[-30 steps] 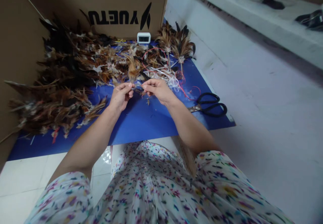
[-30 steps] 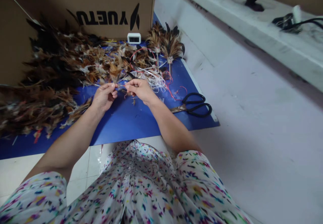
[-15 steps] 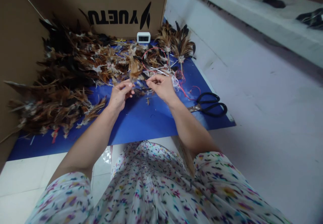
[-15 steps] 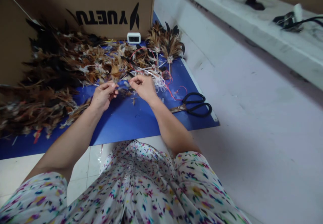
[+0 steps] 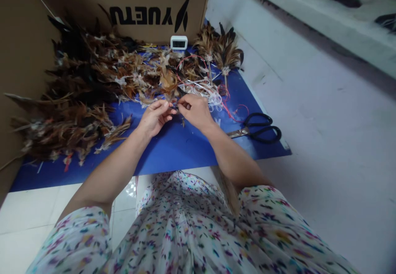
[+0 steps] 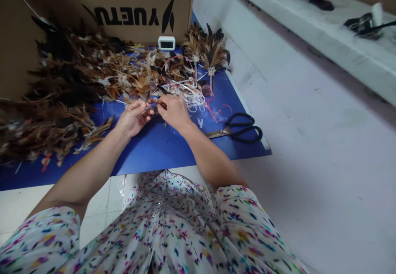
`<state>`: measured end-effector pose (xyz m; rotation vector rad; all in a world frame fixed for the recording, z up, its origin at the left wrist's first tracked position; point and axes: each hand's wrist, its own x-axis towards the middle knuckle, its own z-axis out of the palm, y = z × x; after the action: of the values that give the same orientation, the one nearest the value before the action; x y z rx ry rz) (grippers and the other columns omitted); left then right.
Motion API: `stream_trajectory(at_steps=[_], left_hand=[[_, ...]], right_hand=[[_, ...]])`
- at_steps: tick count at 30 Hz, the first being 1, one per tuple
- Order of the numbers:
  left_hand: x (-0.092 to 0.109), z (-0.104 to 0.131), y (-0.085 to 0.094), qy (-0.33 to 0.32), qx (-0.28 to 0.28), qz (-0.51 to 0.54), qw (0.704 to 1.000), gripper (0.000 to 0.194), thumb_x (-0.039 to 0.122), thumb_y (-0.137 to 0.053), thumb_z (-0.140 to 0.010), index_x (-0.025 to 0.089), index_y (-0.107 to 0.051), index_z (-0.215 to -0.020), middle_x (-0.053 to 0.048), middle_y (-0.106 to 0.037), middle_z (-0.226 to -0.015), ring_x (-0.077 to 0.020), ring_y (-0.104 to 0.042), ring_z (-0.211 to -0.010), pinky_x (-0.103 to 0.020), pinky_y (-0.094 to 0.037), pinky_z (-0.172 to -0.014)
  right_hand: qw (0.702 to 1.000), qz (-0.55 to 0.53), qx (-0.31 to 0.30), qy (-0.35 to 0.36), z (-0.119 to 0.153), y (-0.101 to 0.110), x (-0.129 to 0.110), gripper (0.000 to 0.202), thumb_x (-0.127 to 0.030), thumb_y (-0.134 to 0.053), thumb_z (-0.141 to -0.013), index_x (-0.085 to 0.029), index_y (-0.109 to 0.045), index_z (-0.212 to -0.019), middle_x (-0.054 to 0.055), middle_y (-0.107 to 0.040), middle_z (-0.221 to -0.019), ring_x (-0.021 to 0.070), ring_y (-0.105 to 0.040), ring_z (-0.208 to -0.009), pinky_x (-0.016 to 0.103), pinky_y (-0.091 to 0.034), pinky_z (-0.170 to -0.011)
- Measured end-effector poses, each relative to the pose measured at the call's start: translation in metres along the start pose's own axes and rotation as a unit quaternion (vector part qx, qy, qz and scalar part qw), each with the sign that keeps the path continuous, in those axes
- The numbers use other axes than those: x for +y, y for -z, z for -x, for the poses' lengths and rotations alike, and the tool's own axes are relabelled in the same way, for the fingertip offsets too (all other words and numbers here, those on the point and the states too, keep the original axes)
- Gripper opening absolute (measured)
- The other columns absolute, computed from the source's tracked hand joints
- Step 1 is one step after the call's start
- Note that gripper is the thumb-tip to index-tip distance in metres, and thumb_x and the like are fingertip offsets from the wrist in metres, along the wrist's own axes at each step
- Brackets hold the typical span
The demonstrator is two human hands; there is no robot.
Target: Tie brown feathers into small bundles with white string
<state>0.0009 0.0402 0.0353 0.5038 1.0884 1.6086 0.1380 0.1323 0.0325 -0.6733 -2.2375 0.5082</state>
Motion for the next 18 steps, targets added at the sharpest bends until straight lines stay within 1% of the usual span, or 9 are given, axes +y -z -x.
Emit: stream_trajectory(at_steps=[5,10,12,14,18], left_hand=[[-0.0004,-0.0008,0.0008,-0.005,-0.003,0.007,1.000,0.018,0.011,-0.069,-0.085,0.015,-0.061,-0.069,0.003,-0.069,-0.070,-0.0074,-0.068,-0.058,-0.014,-0.052,-0.049],[-0.0019,-0.0024,0.0021,-0.006,-0.006,-0.005,1.000,0.016,0.011,-0.069,-0.085,0.015,-0.063,-0.070,0.001,-0.070,-0.069,-0.0078,-0.070,-0.063,-0.013,-0.052,-0.053],[-0.0028,-0.0036,0.0027,-0.016,-0.009,-0.006,1.000,0.016,0.010,-0.069,-0.084,0.014,-0.064,-0.070,0.001,-0.071,-0.072,-0.0072,-0.070,-0.065,-0.013,-0.054,-0.057],[-0.0032,-0.0047,0.0032,-0.029,-0.015,-0.008,0.999,0.017,0.009,-0.068,-0.085,0.014,-0.064,-0.069,0.000,-0.072,-0.073,-0.0065,-0.068,-0.063,-0.015,-0.055,-0.060],[-0.0009,-0.0056,0.0044,-0.070,-0.012,-0.019,0.997,0.021,0.012,-0.073,-0.082,0.015,-0.061,-0.065,0.000,-0.070,-0.070,-0.0054,-0.064,-0.057,-0.016,-0.055,-0.061]], right_hand=[[1.000,-0.024,-0.011,-0.010,0.0007,0.0001,-0.0023,0.011,-0.012,-0.062,-0.082,-0.016,-0.071,-0.077,0.003,-0.069,-0.075,0.0134,-0.059,-0.067,0.027,-0.046,-0.071],[0.999,-0.037,-0.024,-0.019,0.0020,-0.0007,-0.0034,0.008,-0.015,-0.064,-0.081,-0.016,-0.071,-0.076,0.003,-0.069,-0.075,0.0124,-0.057,-0.066,0.026,-0.043,-0.068],[0.998,-0.043,-0.029,-0.022,0.0024,-0.0004,-0.0039,0.008,-0.016,-0.064,-0.081,-0.016,-0.071,-0.076,0.003,-0.069,-0.075,0.0123,-0.057,-0.066,0.026,-0.043,-0.067],[0.998,-0.054,-0.032,-0.022,0.0026,0.0003,-0.0042,0.008,-0.016,-0.064,-0.081,-0.016,-0.071,-0.077,0.003,-0.070,-0.076,0.0123,-0.057,-0.066,0.026,-0.043,-0.067],[0.996,-0.074,-0.039,-0.030,0.0022,0.0025,-0.0037,0.011,-0.017,-0.062,-0.082,-0.017,-0.072,-0.080,0.003,-0.072,-0.079,0.0125,-0.057,-0.066,0.026,-0.045,-0.069]])
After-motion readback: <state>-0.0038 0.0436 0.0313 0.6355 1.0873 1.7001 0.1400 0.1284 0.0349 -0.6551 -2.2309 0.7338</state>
